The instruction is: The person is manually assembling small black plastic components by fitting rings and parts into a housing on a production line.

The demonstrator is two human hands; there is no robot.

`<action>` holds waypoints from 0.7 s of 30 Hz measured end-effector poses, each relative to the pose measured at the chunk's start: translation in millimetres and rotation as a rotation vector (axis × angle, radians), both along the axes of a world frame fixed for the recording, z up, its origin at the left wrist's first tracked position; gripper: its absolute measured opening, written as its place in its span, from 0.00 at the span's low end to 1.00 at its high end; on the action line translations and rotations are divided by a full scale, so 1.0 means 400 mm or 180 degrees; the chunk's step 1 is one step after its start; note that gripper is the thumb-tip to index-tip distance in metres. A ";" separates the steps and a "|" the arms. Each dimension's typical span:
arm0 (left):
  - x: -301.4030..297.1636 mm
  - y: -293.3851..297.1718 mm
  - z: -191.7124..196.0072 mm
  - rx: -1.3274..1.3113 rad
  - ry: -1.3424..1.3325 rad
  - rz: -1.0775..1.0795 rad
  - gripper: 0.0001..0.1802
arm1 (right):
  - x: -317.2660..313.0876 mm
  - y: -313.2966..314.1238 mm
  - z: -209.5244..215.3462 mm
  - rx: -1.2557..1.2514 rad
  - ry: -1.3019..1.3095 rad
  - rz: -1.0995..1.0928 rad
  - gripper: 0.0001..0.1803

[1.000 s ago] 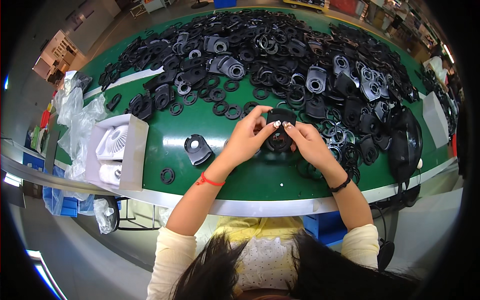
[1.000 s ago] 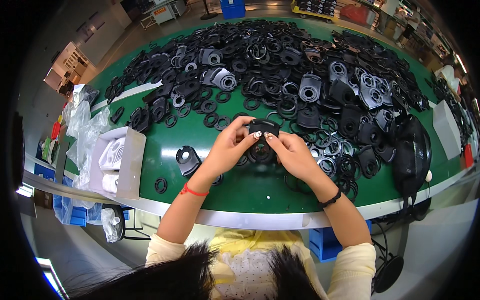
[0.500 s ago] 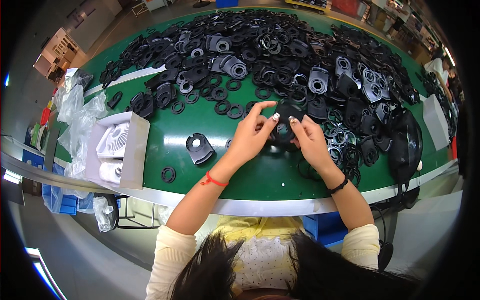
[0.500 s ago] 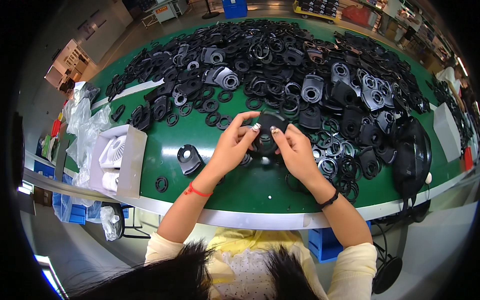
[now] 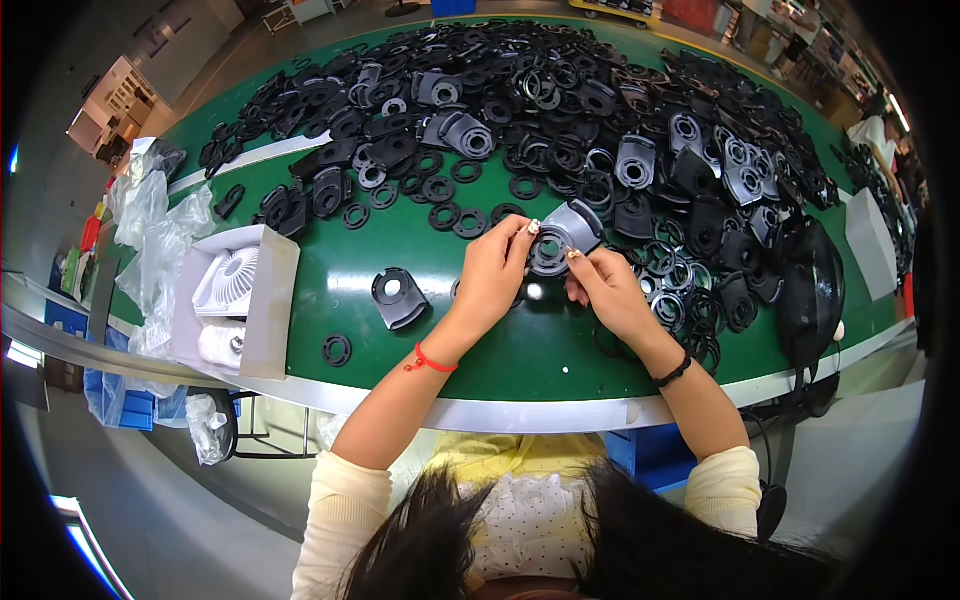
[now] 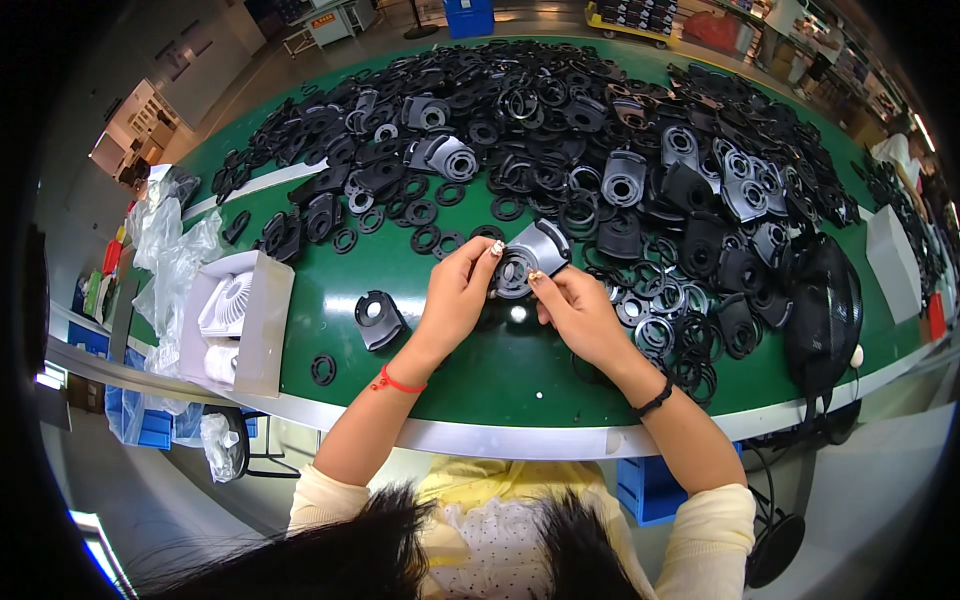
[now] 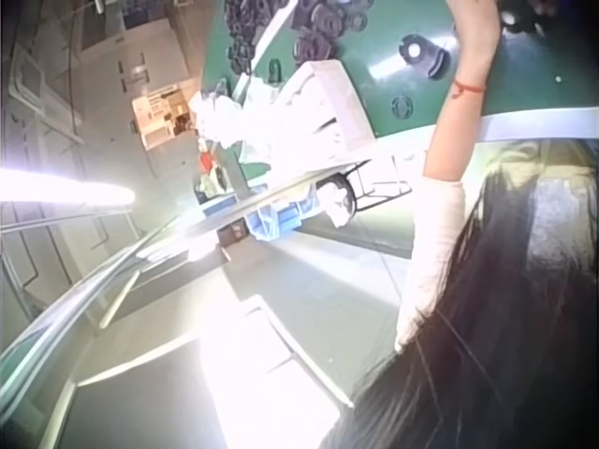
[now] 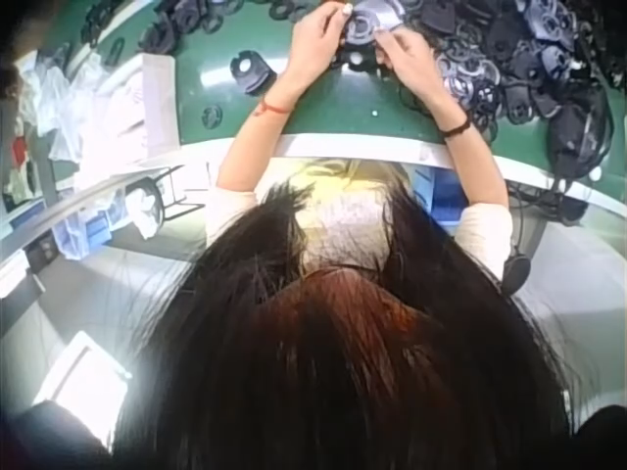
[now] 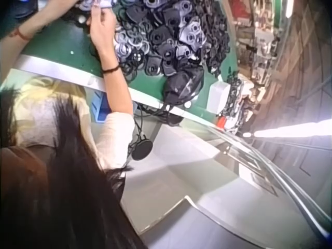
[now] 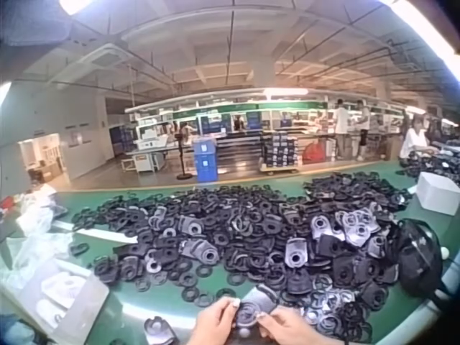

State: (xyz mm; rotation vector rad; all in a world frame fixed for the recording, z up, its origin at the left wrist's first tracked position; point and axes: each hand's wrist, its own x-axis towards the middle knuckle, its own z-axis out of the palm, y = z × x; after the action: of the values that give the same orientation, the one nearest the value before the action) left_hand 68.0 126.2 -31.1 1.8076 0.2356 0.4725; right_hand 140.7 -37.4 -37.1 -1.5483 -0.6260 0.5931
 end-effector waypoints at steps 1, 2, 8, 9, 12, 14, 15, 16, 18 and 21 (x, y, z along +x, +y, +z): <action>-0.001 -0.002 0.003 0.0209 0.0000 0.0098 0.11 | -0.001 -0.001 0.001 -0.0082 0.0015 0.0051 0.18; -0.001 -0.001 0.003 0.0209 0.0001 0.0097 0.11 | -0.003 0.000 0.005 -0.0082 0.0016 0.0049 0.18; -0.001 0.009 0.007 0.0123 0.0122 0.0041 0.11 | 0.008 -0.005 0.039 -0.0321 0.0267 0.0417 0.24; -0.002 0.013 0.012 0.0016 0.0264 -0.0098 0.11 | 0.016 -0.011 0.045 -0.0390 0.0455 0.0528 0.24; -0.002 0.016 -0.004 -0.0209 0.0366 -0.0251 0.11 | 0.055 -0.035 0.072 -0.0848 0.0354 0.1065 0.24; 0.000 0.015 -0.014 -0.0335 0.0328 -0.0283 0.11 | 0.094 -0.065 0.101 -0.1367 -0.0019 0.1603 0.26; -0.001 0.016 -0.015 -0.0007 0.0351 -0.0231 0.11 | 0.106 -0.082 0.120 -0.1584 -0.0124 0.1672 0.26; 0.000 0.016 -0.013 0.0320 0.0363 -0.0186 0.11 | 0.119 -0.102 0.134 -0.1805 -0.0236 0.1729 0.26; 0.001 0.016 -0.014 0.0301 0.0393 -0.0203 0.11 | 0.142 -0.133 0.143 -0.1555 -0.0208 0.1108 0.25; -0.005 0.017 0.006 0.0383 0.0352 -0.0167 0.10 | 0.169 -0.138 0.133 -0.0118 0.0057 -0.0714 0.20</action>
State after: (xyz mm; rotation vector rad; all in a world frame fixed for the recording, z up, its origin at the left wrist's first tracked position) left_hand 66.1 133.1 -28.6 1.9554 0.2396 0.3562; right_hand 208.3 -92.5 16.3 -1.6203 -0.4222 0.4499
